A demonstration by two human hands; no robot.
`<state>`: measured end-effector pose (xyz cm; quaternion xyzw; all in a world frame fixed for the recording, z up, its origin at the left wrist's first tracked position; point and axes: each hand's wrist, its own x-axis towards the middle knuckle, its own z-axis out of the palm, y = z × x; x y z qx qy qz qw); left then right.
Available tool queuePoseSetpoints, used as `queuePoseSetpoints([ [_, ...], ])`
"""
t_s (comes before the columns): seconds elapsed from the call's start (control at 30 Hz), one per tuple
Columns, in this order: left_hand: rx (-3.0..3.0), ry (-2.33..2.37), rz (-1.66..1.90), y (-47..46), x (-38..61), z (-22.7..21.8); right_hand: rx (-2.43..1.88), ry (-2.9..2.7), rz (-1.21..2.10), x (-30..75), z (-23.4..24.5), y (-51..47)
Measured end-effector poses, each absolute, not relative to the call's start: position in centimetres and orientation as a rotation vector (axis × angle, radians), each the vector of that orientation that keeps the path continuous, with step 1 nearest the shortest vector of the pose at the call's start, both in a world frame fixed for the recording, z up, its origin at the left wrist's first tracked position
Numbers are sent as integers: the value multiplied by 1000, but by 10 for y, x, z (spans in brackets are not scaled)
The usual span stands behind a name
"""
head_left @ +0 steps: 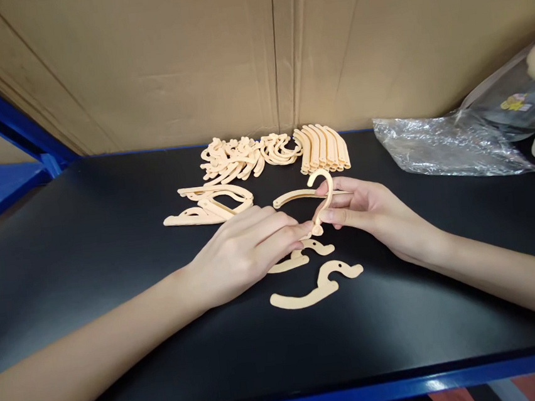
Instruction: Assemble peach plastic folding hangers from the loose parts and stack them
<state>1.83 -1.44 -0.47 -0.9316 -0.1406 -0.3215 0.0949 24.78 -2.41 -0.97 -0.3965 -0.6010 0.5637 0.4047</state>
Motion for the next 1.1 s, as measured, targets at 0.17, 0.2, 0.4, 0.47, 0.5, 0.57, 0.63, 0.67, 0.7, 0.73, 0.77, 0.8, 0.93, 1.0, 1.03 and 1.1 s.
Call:
queuePoseSetpoints([
  [0.17, -2775, -402, -948, -14, 18, -4, -1009, -1518, 1411, 247, -10, -25],
  [0.2, -2779, -397, -943, -14, 17, -4, -1010, -1521, 1411, 247, -9, -25],
  [0.4, -2815, -395, -896, -15, 17, -3, -1014, -1553, 1416, 247, -8, -24],
  [0.47, -2816, -393, -891, -15, 17, -3, -1029, -1563, 1412, 247, -8, -24],
  [0.5, -2814, -389, -892, -15, 17, -3, -1034, -1568, 1410, 247, -8, -24],
  [0.57, -2806, -381, -901, -15, 17, -3, -1035, -1576, 1407, 247, -8, -24],
  [0.63, -2801, -369, -903, -15, 17, -3, -1029, -1577, 1406, 248, -9, -24],
  [0.67, -2799, -362, -903, -15, 18, -3, -1026, -1579, 1407, 248, -9, -24],
  [0.7, -2800, -357, -900, -15, 18, -3, -1025, -1581, 1409, 248, -9, -24],
  [0.73, -2800, -355, -899, -15, 18, -3, -1024, -1582, 1412, 249, -9, -24],
  [0.77, -2801, -356, -899, -15, 18, -3, -1022, -1582, 1415, 249, -9, -24],
  [0.8, -2802, -361, -898, -15, 18, -3, -1020, -1580, 1419, 249, -8, -24],
  [0.93, -2817, -362, -884, -15, 18, -1, -1026, -1580, 1447, 247, -7, -26],
  [1.0, -2820, -347, -883, -16, 17, 0, -1031, -1584, 1447, 246, -7, -26],
  [1.03, -2819, -343, -884, -16, 17, 0, -1032, -1584, 1440, 246, -7, -27],
  [1.1, -2818, -348, -882, -16, 17, -1, -1038, -1582, 1421, 246, -8, -27],
])
